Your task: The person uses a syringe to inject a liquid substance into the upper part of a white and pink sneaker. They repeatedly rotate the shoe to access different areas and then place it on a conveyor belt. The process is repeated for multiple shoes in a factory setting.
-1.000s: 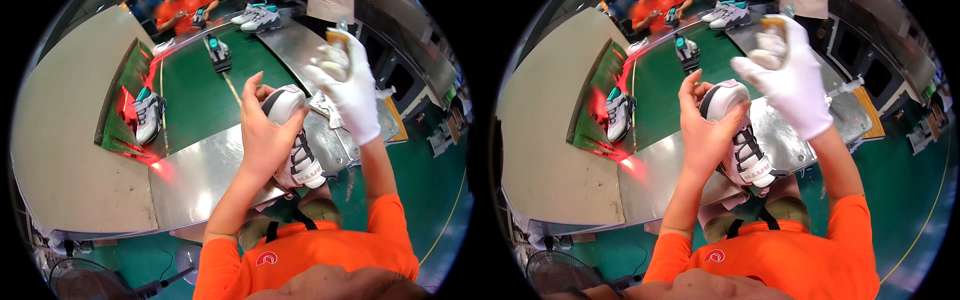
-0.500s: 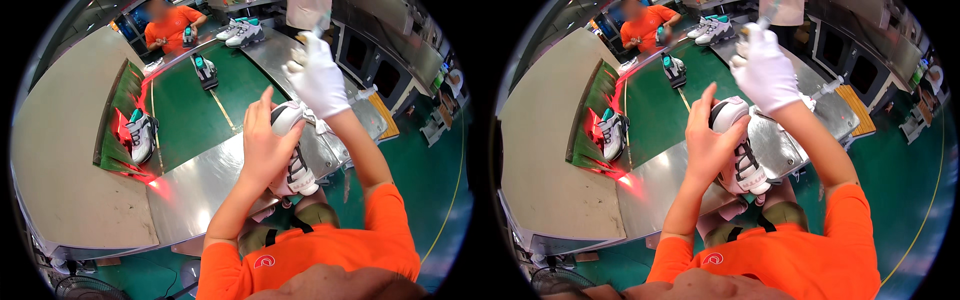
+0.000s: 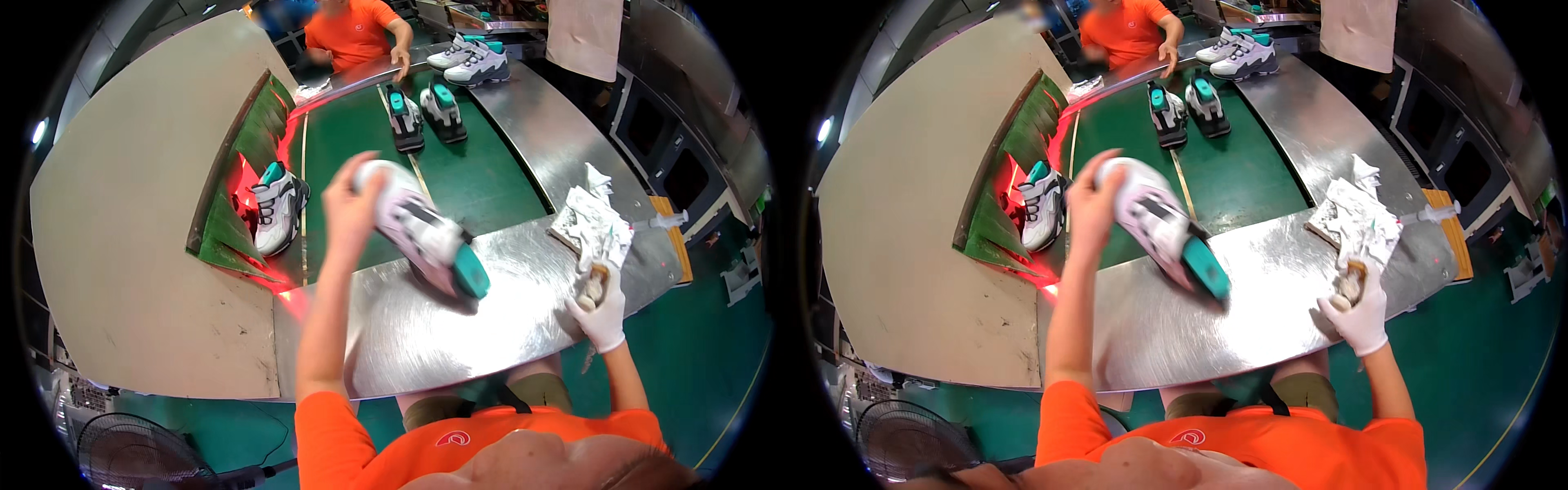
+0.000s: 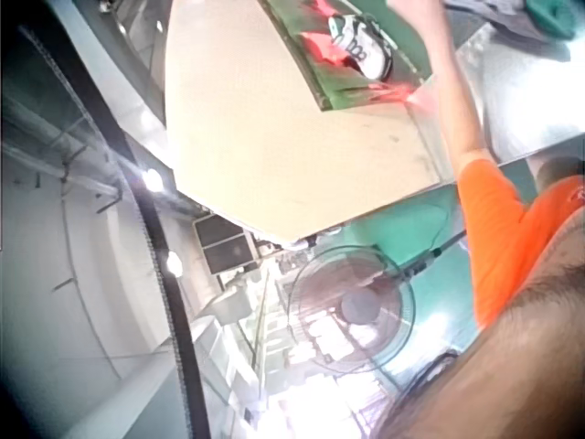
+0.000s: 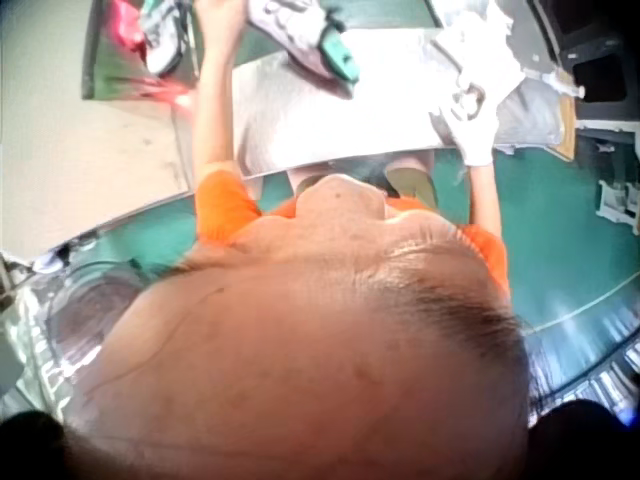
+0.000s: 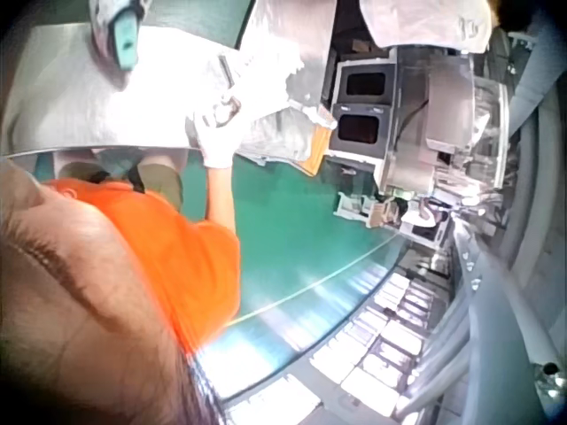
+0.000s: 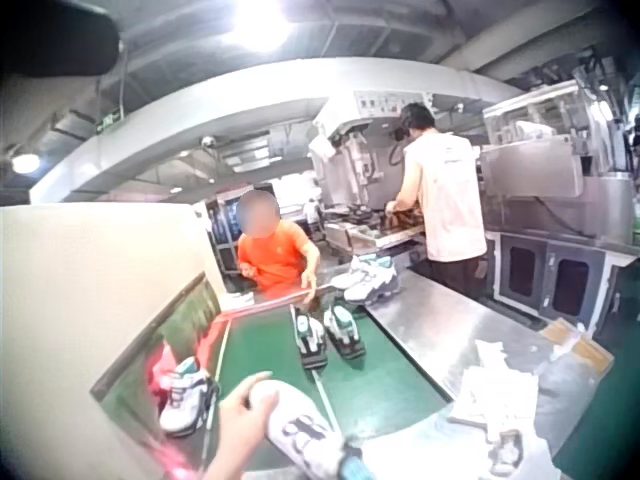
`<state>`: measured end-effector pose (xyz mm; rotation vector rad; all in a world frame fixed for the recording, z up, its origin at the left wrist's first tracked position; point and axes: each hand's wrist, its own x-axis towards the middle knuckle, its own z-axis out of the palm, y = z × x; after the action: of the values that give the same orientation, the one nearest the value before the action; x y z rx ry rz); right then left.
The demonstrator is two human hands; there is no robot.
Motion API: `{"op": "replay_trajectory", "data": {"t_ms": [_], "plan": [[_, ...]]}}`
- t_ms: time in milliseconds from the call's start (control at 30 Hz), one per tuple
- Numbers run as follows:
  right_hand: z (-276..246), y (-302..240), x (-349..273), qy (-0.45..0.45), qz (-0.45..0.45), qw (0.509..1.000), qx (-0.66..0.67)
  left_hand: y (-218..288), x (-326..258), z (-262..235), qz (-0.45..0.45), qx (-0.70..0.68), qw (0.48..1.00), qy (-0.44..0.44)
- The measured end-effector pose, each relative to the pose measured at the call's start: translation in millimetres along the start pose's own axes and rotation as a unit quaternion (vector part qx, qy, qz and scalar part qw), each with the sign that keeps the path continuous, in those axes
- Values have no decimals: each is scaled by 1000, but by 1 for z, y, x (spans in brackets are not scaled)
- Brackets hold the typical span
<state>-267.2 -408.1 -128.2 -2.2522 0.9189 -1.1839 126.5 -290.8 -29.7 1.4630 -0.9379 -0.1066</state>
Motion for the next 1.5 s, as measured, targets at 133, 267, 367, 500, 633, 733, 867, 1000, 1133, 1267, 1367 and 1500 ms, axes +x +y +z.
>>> {"op": "replay_trajectory", "data": {"t_ms": [133,267,367,500,633,733,867,1000,1133,1267,1367,1500], "plan": [[-2,8,-11,-6,105,990,89,-91,38,-86,-76,-74,953,285],[0,12,-8,-17,135,979,154,-187,24,-155,-236,28,917,320],[-1,10,-9,-15,195,960,202,-165,7,-156,-373,33,903,211],[-2,6,-6,-25,192,962,194,-110,24,-130,-133,682,719,26],[-1,12,-5,-27,207,953,218,-57,105,-22,19,532,846,-45],[0,14,-7,-31,236,939,247,-97,196,38,35,484,872,-63],[-1,18,-12,-38,234,938,254,-162,293,79,-110,453,884,-29],[-1,32,-28,-34,226,925,302,-197,319,94,-239,331,907,-98],[-4,36,-42,-17,255,921,294,-187,302,103,-186,269,932,-157],[-1,33,-34,-9,237,936,260,-151,257,111,-120,244,937,-218],[-2,21,-21,-24,245,935,257,-146,227,94,-99,201,946,-234],[-1,12,-6,-39,217,957,189,-99,155,82,-128,160,931,-301]]}}
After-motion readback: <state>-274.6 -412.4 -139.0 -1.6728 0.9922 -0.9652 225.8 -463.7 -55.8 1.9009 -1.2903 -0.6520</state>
